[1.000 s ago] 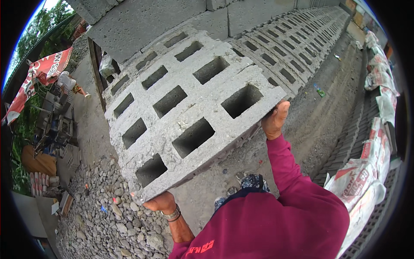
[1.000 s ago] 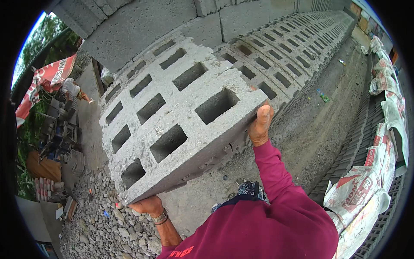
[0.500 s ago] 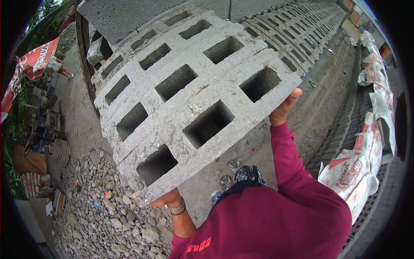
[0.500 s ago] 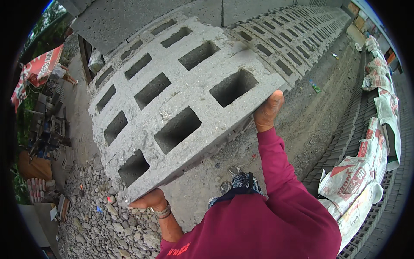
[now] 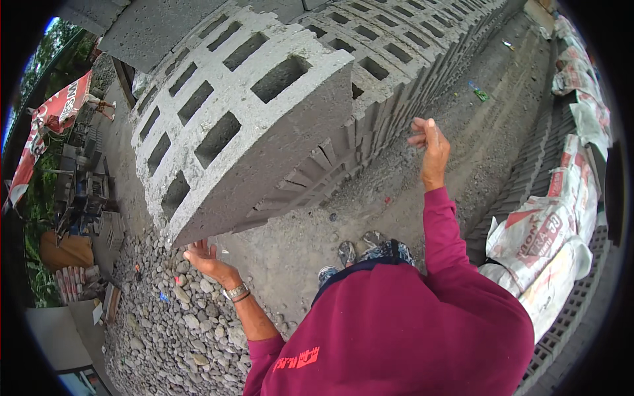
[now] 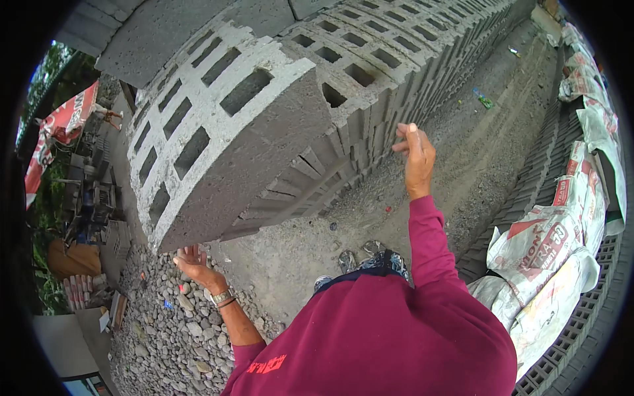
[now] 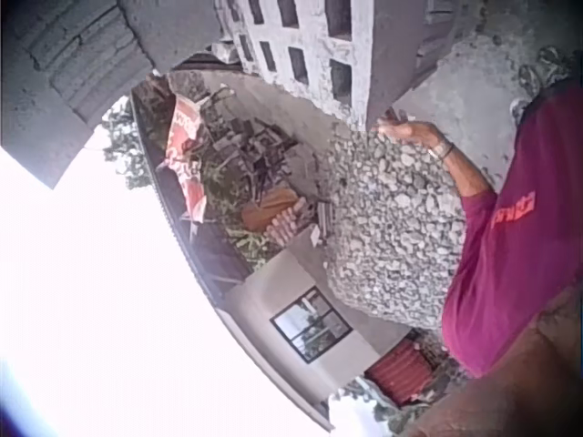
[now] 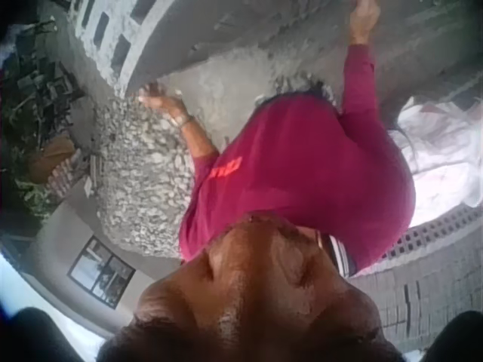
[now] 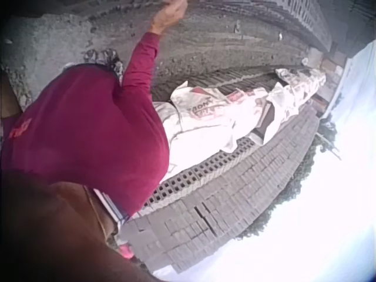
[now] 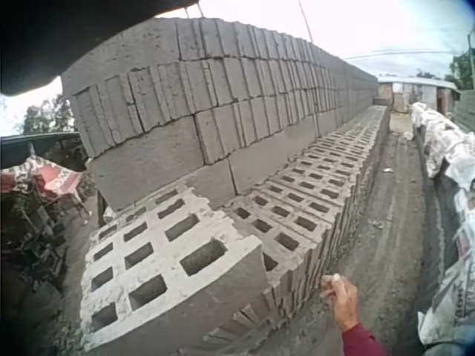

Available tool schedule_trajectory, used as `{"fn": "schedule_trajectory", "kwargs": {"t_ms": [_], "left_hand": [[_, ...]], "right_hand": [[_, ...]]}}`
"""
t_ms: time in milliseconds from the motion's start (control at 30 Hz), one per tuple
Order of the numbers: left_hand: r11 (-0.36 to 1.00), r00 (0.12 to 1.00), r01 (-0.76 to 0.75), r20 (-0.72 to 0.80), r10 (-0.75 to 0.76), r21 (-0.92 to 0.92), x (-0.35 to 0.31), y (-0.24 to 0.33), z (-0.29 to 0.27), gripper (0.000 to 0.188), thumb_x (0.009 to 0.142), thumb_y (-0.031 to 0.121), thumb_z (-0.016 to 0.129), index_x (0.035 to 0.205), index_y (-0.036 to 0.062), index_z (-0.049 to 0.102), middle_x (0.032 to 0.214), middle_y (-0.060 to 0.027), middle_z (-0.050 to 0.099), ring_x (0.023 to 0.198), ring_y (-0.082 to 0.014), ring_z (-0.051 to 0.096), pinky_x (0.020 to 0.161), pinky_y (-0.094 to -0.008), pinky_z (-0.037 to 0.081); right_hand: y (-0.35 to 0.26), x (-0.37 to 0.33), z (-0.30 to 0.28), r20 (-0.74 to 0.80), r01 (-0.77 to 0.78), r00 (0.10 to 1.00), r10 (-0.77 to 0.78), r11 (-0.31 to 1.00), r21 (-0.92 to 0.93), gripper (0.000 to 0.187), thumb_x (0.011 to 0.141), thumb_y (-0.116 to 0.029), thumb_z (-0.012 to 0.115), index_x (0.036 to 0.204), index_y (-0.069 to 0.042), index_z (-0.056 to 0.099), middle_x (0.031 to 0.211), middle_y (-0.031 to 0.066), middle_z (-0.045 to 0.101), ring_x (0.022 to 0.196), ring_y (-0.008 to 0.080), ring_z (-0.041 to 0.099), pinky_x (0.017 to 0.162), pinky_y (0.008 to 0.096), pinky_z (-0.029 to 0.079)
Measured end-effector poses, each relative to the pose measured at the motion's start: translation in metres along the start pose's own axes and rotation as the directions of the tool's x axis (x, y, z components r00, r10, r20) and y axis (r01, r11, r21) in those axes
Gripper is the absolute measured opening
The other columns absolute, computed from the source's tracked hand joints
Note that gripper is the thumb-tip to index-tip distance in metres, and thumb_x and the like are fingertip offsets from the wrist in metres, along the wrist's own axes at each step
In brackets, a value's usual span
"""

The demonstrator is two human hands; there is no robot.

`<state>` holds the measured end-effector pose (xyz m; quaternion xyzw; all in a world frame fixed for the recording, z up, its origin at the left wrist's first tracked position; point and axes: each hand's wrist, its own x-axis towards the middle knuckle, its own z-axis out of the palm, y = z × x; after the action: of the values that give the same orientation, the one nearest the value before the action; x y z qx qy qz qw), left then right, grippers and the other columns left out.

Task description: The person carries a cinder block by hand from a small pile and stacks it onto a larger row of blocks.

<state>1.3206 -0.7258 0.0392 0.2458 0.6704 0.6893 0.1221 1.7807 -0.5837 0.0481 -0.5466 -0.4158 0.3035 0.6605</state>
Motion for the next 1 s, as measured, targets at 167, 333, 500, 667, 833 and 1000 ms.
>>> {"fn": "schedule_trajectory", "kwargs": {"t_ms": [167, 333, 500, 667, 833, 1000], "left_hand": [[0.77, 0.879, 0.358, 0.089, -0.469, 0.528, -0.055, -0.146, -0.078, 0.052, 0.091, 0.046, 0.046, 0.115, 0.0017, 0.058, 0.1, -0.0112, 0.066, 0.08, -0.0243, 0.064, 0.06, -0.0342, 0.048], [0.134, 0.353, -0.397, 0.286, -0.891, 0.908, -0.177, -0.247, -0.206, 0.043, 0.087, 0.042, 0.047, 0.095, 0.0031, 0.063, 0.096, -0.0152, 0.067, 0.081, -0.031, 0.065, 0.072, -0.0444, 0.049], [0.159, 0.262, 0.883, -0.184, -0.947, 0.441, -0.285, -0.214, -0.203, 0.043, 0.084, 0.039, 0.061, 0.113, 0.0071, 0.059, 0.091, -0.0098, 0.065, 0.068, -0.0231, 0.065, 0.049, -0.0372, 0.048], [0.207, 0.3, 0.907, -0.217, -0.929, 0.367, -0.298, -0.215, -0.228, 0.041, 0.084, 0.038, 0.061, 0.108, 0.0045, 0.06, 0.09, -0.0082, 0.065, 0.064, -0.0204, 0.064, 0.046, -0.0344, 0.046], [0.368, 0.415, 0.903, -0.234, -0.879, 0.22, -0.271, -0.232, -0.255, 0.038, 0.084, 0.037, 0.063, 0.1, 0.0031, 0.062, 0.084, -0.0071, 0.065, 0.062, -0.0181, 0.064, 0.045, -0.0295, 0.045], [0.507, 0.505, 0.859, -0.275, -0.818, 0.068, -0.236, -0.251, -0.332, 0.037, 0.086, 0.039, 0.06, 0.093, 0.0025, 0.063, 0.082, -0.0083, 0.068, 0.06, -0.0156, 0.064, 0.046, -0.0272, 0.045]], "right_hand": [[0.14, -0.049, -0.116, 0.094, -0.322, 0.916, 0.389, 0.857, -0.402, 0.04, 0.087, -0.037, 0.061, 0.099, 0.001, 0.067, 0.076, 0.008, 0.065, 0.064, 0.0149, 0.06, 0.058, 0.0292, 0.048], [0.294, -0.123, -0.234, 0.184, -0.251, 0.427, 0.885, 0.312, -0.917, 0.039, 0.084, -0.039, 0.06, 0.09, -0.001, 0.067, 0.075, 0.0157, 0.066, 0.057, 0.0231, 0.065, 0.048, 0.0316, 0.048], [0.298, -0.165, -0.27, -0.154, -0.651, 0.181, 0.971, 0.002, -0.759, 0.039, 0.086, -0.038, 0.056, 0.105, -0.005, 0.06, 0.08, 0.0183, 0.066, 0.055, 0.0258, 0.064, 0.041, 0.0349, 0.044], [0.297, -0.141, -0.187, -0.028, -0.426, 0.23, 0.973, 0.075, -0.902, 0.038, 0.086, -0.037, 0.056, 0.104, -0.004, 0.061, 0.08, 0.0155, 0.067, 0.055, 0.0235, 0.064, 0.041, 0.0339, 0.043], [0.29, -0.12, -0.04, 0.347, -0.17, 0.401, 0.848, 0.441, -0.881, 0.032, 0.086, -0.034, 0.057, 0.1, -0.006, 0.063, 0.075, 0.0093, 0.067, 0.052, 0.0183, 0.062, 0.04, 0.0312, 0.042], [0.262, -0.193, 0.115, 0.542, 0.008, 0.335, 0.77, 0.574, -0.819, 0.029, 0.085, -0.034, 0.059, 0.087, -0.005, 0.065, 0.069, 0.0068, 0.064, 0.049, 0.0178, 0.061, 0.04, 0.031, 0.041]]}}
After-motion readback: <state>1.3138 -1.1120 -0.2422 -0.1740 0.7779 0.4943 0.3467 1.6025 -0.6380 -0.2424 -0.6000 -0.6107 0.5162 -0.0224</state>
